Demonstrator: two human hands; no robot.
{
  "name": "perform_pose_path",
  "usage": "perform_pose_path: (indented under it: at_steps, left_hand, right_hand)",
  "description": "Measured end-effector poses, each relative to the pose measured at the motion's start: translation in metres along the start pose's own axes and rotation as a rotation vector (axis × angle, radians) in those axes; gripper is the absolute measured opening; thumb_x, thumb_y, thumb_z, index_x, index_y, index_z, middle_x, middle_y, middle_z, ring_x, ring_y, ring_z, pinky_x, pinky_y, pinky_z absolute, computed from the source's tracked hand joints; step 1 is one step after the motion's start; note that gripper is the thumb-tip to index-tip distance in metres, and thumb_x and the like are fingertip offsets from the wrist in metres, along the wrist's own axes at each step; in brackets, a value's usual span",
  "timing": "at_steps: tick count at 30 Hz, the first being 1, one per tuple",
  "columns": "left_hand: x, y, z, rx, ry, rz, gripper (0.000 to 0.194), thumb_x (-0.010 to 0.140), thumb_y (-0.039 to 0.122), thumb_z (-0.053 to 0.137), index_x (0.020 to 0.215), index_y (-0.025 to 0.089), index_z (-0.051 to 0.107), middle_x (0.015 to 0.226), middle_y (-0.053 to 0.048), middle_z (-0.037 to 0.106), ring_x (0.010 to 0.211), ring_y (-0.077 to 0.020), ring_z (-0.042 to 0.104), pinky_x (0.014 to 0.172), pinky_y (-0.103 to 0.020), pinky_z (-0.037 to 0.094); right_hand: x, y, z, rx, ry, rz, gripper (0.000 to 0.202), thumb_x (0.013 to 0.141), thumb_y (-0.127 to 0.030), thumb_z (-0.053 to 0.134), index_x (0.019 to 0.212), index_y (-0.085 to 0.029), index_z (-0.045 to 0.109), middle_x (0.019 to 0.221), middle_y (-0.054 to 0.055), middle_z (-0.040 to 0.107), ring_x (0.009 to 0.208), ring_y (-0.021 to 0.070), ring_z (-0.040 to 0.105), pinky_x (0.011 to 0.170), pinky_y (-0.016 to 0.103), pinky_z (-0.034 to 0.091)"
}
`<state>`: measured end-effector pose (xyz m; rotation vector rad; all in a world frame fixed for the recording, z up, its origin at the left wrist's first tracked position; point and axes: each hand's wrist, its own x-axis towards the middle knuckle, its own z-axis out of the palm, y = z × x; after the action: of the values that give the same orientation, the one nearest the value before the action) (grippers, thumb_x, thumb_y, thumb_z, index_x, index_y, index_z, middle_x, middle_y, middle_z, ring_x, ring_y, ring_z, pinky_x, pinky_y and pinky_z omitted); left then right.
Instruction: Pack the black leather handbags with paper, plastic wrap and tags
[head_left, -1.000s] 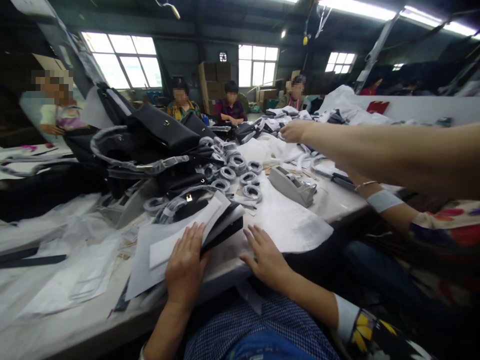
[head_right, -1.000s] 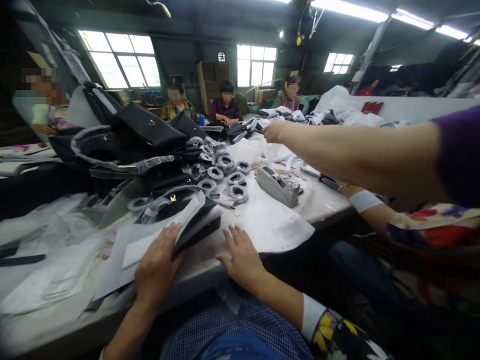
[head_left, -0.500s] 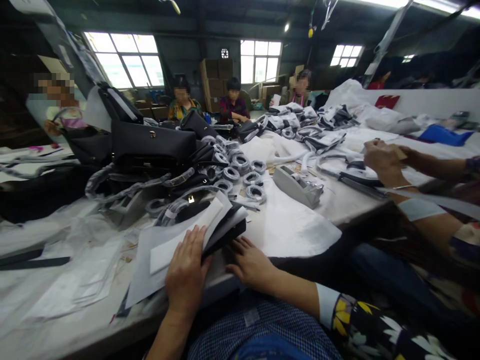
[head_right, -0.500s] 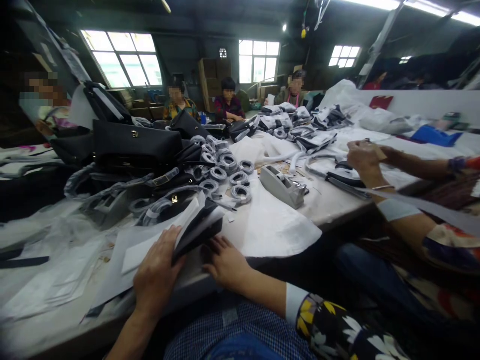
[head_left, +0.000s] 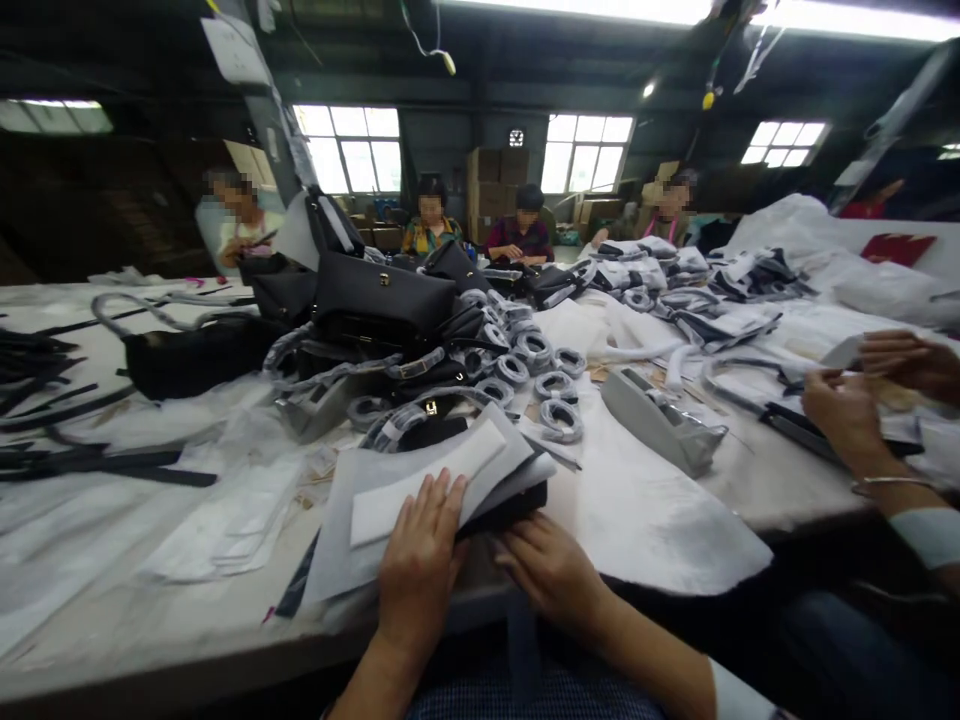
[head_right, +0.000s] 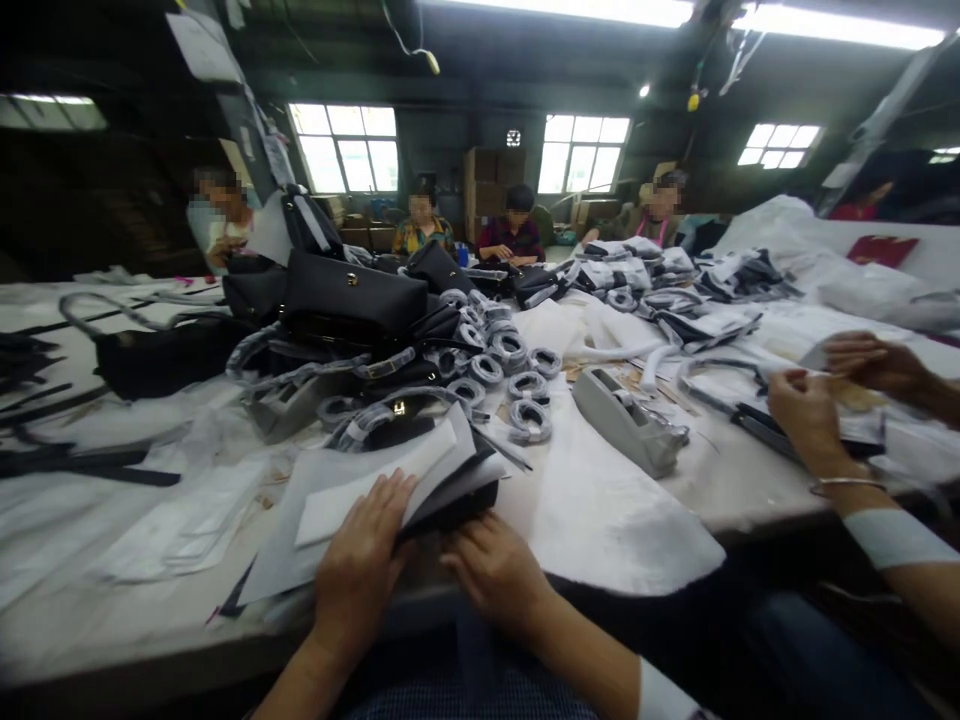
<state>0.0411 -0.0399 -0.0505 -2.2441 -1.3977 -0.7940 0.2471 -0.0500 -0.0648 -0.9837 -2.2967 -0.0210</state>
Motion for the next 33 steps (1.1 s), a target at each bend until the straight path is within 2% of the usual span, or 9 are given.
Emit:
perform_pose_path:
  at_steps: [5,9,12,15,21,24,27,30,33]
  left_hand:
    - [-0.007,0.007,0.009,0.022,0.023,0.057,0.047,0.096,0.014,0.044,0.142,0.019,0.05,0.147,-0.006,0.05,0.131,-0.0268,0.052,0.103,-0.045,0.05]
    - [-0.016,0.015,0.014,0.05,0.039,0.12,0.045,0.099,0.013,0.036,0.14,0.02,0.053,0.146,-0.007,0.052,0.131,-0.0271,0.052,0.102,-0.046,0.05]
    - [-0.024,0.023,0.02,0.043,0.087,0.098,0.048,0.098,0.01,0.032,0.138,0.022,0.055,0.145,-0.006,0.053,0.132,-0.0272,0.052,0.104,-0.047,0.048]
    - [-0.029,0.029,0.023,0.033,0.101,0.07,0.047,0.099,0.011,0.032,0.139,0.022,0.055,0.146,-0.007,0.052,0.133,-0.027,0.05,0.107,-0.048,0.046]
    - [-0.03,0.029,0.02,0.029,0.064,0.074,0.043,0.102,0.018,0.034,0.139,0.023,0.054,0.147,-0.006,0.051,0.134,-0.0263,0.049,0.107,-0.046,0.046]
    - [-0.028,0.028,0.018,0.045,0.071,0.08,0.042,0.101,0.017,0.036,0.137,0.023,0.056,0.145,-0.006,0.053,0.132,-0.0265,0.051,0.105,-0.046,0.049]
    - [-0.025,0.028,0.014,0.074,0.036,0.096,0.044,0.099,0.012,0.035,0.137,0.022,0.056,0.143,-0.008,0.055,0.13,-0.0275,0.054,0.102,-0.047,0.052]
    - [-0.023,0.028,0.01,0.07,0.004,0.093,0.047,0.099,0.01,0.032,0.138,0.02,0.054,0.142,-0.01,0.056,0.129,-0.0284,0.054,0.101,-0.048,0.052]
    - [-0.023,0.029,0.009,0.024,-0.006,0.075,0.044,0.1,0.012,0.032,0.136,0.019,0.056,0.143,-0.01,0.054,0.132,-0.0292,0.051,0.103,-0.05,0.051]
  right_hand:
    - [0.0,-0.023,-0.057,0.192,0.105,-0.213,0.03,0.097,-0.018,0.053,0.125,-0.011,0.061,0.117,0.014,0.07,0.113,0.0232,0.065,0.097,0.036,0.055]
    - [0.055,0.011,-0.07,0.201,0.183,0.085,0.023,0.097,-0.018,0.053,0.113,-0.02,0.069,0.114,0.009,0.072,0.107,0.0206,0.067,0.096,0.033,0.054]
    - [0.109,0.053,-0.052,0.065,-0.136,0.357,0.026,0.098,-0.021,0.05,0.112,-0.02,0.072,0.114,0.007,0.073,0.106,0.0207,0.068,0.097,0.032,0.051]
    - [0.15,0.087,-0.021,0.018,-0.367,0.418,0.02,0.088,-0.015,0.061,0.101,-0.017,0.076,0.1,0.008,0.077,0.095,0.0236,0.072,0.087,0.029,0.053]
    - [0.187,0.104,0.029,-0.009,-0.476,0.433,0.031,0.084,-0.033,0.074,0.11,-0.016,0.073,0.103,0.01,0.076,0.094,0.0247,0.071,0.083,0.029,0.053]
    - [0.195,0.098,0.032,0.024,-0.492,0.401,0.034,0.084,-0.032,0.076,0.114,-0.016,0.071,0.101,0.008,0.076,0.09,0.0218,0.072,0.08,0.027,0.054]
    - [0.188,0.082,0.014,0.036,-0.44,0.349,0.038,0.091,-0.025,0.067,0.126,-0.012,0.065,0.118,0.014,0.07,0.108,0.026,0.067,0.095,0.034,0.05]
    - [0.16,0.061,-0.017,0.103,-0.46,0.238,0.037,0.095,-0.03,0.06,0.13,-0.018,0.063,0.129,0.01,0.065,0.119,0.0248,0.061,0.105,0.036,0.044]
    - [0.122,0.046,-0.044,0.206,-0.614,0.043,0.044,0.095,-0.043,0.06,0.131,-0.019,0.063,0.13,0.011,0.065,0.12,0.0264,0.061,0.104,0.039,0.046]
